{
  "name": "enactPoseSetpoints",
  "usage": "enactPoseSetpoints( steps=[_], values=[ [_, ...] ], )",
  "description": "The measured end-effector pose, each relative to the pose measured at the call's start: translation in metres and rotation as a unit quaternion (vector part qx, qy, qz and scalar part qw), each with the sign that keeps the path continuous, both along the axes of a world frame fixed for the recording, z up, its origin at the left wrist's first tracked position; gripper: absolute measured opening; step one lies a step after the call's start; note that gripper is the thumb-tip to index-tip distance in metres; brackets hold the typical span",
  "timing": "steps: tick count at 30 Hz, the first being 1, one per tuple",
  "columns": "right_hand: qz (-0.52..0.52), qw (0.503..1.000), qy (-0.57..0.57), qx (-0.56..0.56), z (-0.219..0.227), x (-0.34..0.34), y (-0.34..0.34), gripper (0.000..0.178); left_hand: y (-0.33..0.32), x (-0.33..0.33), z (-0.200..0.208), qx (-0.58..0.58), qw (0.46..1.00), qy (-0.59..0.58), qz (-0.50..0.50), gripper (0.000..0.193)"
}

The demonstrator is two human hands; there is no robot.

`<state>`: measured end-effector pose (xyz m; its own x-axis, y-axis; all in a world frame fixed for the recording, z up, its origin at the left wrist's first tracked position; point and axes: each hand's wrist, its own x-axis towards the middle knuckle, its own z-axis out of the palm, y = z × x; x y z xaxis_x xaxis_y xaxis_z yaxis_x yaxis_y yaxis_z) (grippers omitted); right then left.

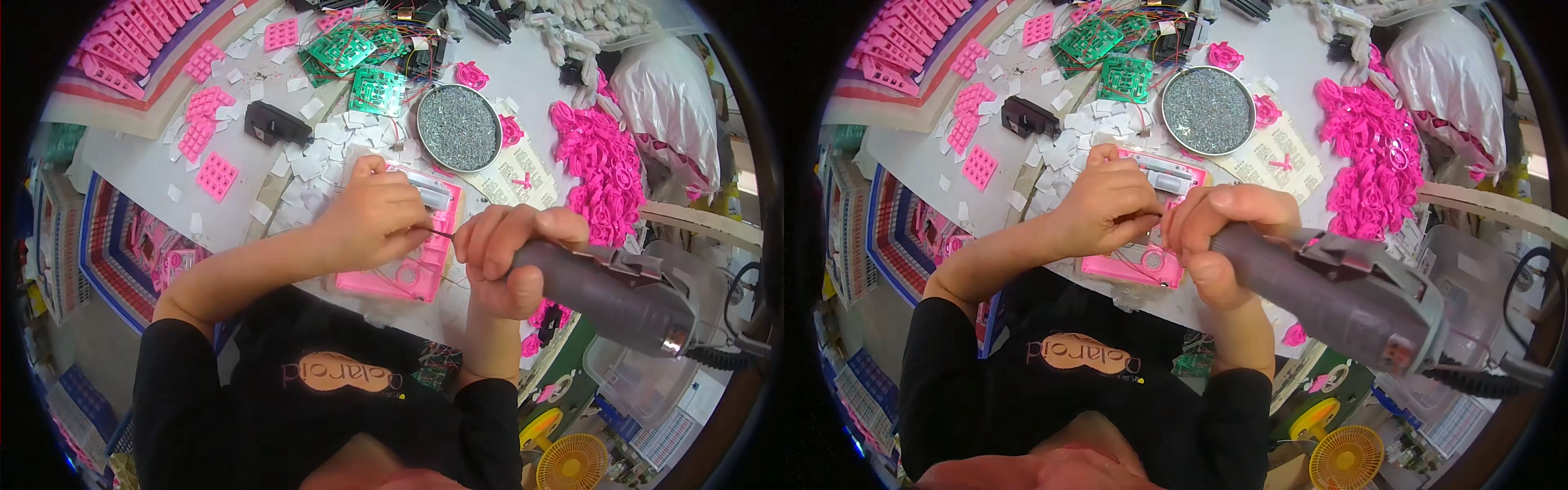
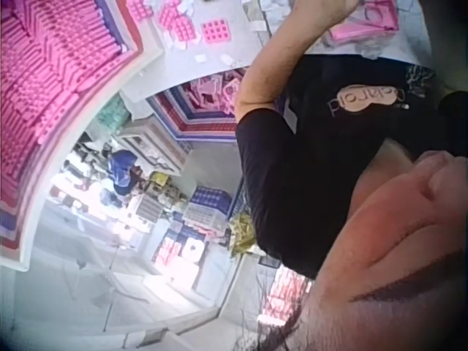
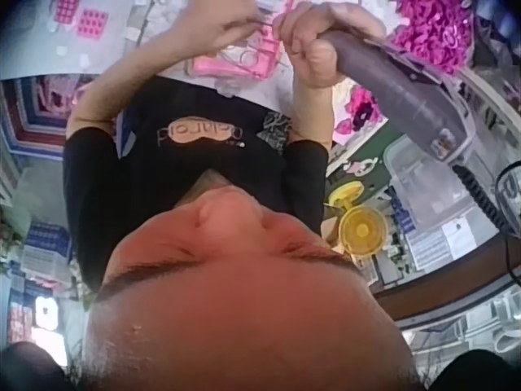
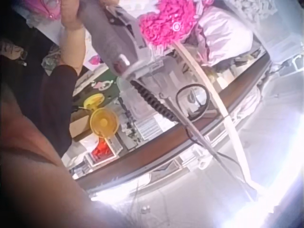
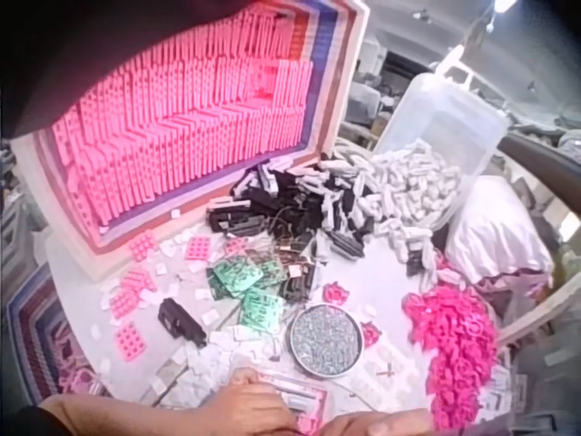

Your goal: Assembling components of a plastic toy piggy bank, including circuit board and buttons.

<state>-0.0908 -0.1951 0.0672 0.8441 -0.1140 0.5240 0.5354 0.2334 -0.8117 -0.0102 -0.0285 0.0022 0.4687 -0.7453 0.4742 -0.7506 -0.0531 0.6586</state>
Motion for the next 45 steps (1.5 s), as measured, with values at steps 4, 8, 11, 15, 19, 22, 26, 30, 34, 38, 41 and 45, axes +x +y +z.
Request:
enactPoseSetpoints(
  steps=[4, 8, 11, 15, 19, 22, 26, 30, 34, 38, 41, 45],
  values=[
    [0.006, 1.0, -0.009, -0.004, -0.002, 0.003, 0.003, 0.047, 0.002, -0.003, -0.003, 0.011, 0.997, -0.07, 0.038, 0.023],
    [-0.066, 0.997, -0.034, 0.034, -0.024, 0.02, -0.014, 0.041, -0.014, 0.001, 0.004, 0.061, 0.982, -0.103, 0.148, 0.031],
    [-0.104, 0.995, 0.002, -0.004, -0.038, 0.038, -0.022, 0.034, -0.012, 0.009, -0.014, 0.136, 0.978, -0.12, 0.102, 0.035],
    [-0.118, 0.992, 0.034, -0.015, -0.054, 0.043, -0.022, 0.027, -0.011, 0.008, -0.015, 0.132, 0.979, -0.111, 0.107, 0.033],
    [-0.148, 0.978, 0.03, -0.145, -0.068, 0.042, -0.024, 0.023, -0.01, 0.008, -0.014, 0.142, 0.979, -0.108, 0.102, 0.036],
    [-0.129, 0.971, 0.011, -0.199, -0.065, 0.045, -0.026, 0.019, -0.012, 0.012, -0.015, 0.127, 0.984, -0.093, 0.088, 0.039],
    [-0.07, 0.984, 0.077, -0.146, -0.054, 0.045, -0.03, 0.025, -0.02, 0.024, -0.019, 0.097, 0.995, -0.001, 0.022, 0.039],
    [0.089, 0.978, 0.147, 0.117, -0.042, 0.053, -0.071, 0.069, -0.017, 0.036, 0.006, 0.134, 0.989, 0.04, -0.055, 0.04],
    [-0.337, 0.82, 0.309, -0.343, -0.024, 0.013, -0.182, 0.023, 0.054, 0.032, 0.074, 0.081, 0.996, 0.033, 0.0, 0.033],
    [-0.408, 0.488, 0.457, -0.621, -0.037, -0.059, -0.249, 0.033, 0.155, 0.036, 0.118, 0.202, 0.976, 0.07, 0.034, 0.027],
    [-0.407, 0.371, 0.51, -0.661, -0.051, -0.057, -0.243, 0.03, 0.23, 0.016, 0.13, 0.419, 0.885, 0.16, 0.126, 0.029],
    [-0.441, 0.401, 0.47, -0.651, -0.078, -0.063, -0.251, 0.032, 0.287, -0.003, 0.091, 0.516, 0.818, 0.125, 0.223, 0.04]
  ],
)
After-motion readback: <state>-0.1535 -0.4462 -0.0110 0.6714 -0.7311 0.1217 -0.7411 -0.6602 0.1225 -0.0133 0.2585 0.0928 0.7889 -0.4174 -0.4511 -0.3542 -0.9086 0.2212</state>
